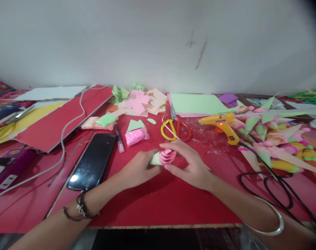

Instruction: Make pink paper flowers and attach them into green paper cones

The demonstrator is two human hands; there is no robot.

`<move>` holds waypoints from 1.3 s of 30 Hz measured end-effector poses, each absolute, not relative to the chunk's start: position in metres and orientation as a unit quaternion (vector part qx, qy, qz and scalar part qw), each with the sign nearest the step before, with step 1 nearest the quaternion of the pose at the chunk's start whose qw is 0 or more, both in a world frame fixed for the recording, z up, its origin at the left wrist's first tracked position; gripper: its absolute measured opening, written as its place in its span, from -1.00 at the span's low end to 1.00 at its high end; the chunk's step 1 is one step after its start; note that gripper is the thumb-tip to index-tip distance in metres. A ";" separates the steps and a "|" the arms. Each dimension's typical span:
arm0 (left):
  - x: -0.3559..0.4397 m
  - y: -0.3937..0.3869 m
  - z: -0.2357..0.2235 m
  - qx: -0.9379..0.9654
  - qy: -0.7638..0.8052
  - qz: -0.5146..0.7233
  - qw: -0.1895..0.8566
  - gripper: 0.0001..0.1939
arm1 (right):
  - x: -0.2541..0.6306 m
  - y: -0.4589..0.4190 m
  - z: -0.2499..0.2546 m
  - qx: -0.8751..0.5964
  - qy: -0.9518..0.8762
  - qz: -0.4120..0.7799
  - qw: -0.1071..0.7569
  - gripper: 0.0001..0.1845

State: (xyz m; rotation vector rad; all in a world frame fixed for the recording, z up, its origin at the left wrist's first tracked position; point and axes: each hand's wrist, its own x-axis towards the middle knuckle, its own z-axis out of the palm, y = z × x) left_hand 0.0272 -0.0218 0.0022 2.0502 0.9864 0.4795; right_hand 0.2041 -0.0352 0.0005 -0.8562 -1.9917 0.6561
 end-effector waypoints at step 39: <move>0.027 -0.027 0.006 0.809 0.322 0.434 0.231 -0.89 | 0.198 -0.039 0.007 -0.359 -0.779 0.140 0.495 -0.86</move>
